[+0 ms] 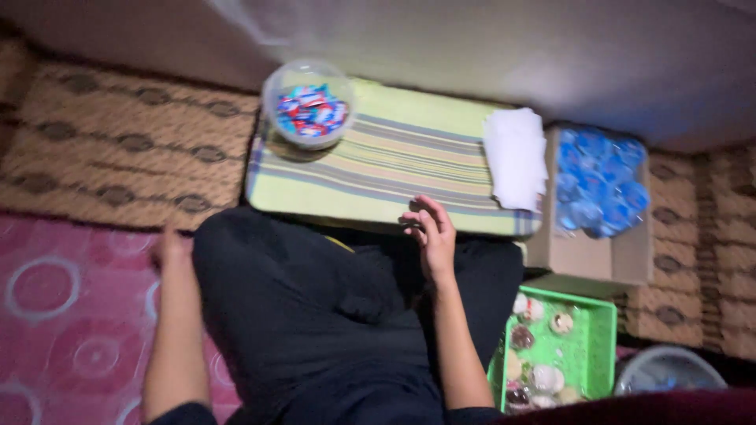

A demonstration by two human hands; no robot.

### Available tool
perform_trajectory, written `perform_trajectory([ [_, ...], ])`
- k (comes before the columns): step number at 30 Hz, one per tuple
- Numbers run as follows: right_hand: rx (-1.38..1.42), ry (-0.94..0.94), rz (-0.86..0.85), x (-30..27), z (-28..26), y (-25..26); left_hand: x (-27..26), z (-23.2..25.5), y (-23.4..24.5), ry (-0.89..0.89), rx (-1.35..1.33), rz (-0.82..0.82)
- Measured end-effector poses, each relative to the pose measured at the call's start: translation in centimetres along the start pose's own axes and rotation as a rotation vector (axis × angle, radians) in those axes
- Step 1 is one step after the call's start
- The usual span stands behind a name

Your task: Manually assembling snack boxes by placing a plastic cup and various food items inside before closing the lid.

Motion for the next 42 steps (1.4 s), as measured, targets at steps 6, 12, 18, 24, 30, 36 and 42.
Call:
perform_trajectory([
  [6, -0.067, 0.052, 0.092, 0.6, -4.7, 3.4, -15.5, 6.9, -9.8, -1.248, 0.53, -0.639],
  [12, -0.75, 0.489, 0.212, 1.2, -9.7, 2.5, -35.8, 1.8, -18.9, -1.055, 0.636, -1.076],
  [18, -1.156, 0.836, 0.199, 7.0, -3.6, 2.7, -38.9, -12.0, -21.7, -1.186, 0.929, -1.483],
  [24, -1.399, 0.718, 0.156, 6.9, -2.3, 2.3, -38.9, -15.6, -21.3, -1.262, 1.271, -1.504],
  [30, -1.363, 0.736, 0.187, 7.3, -2.1, 2.5, -39.6, -15.2, -21.7, -1.227, 1.289, -1.52],
  [36, -1.313, 0.785, 0.204, 7.6, -1.5, 2.8, -39.1, -15.8, -21.4, -1.261, 1.349, -1.496],
  [42, -1.314, 0.795, 0.227, 7.5, -1.4, 2.8, -39.3, -16.0, -21.1, -1.283, 1.402, -1.454],
])
Point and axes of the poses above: each hand's wrist, its own x-axis towards the middle knuckle, its own y-axis out of the back of the hand, z = x × y, the point moved 1 cm from there along x, towards the middle knuckle, and after that the axes turned 13 degrees about -x, right-handed, at the moved point
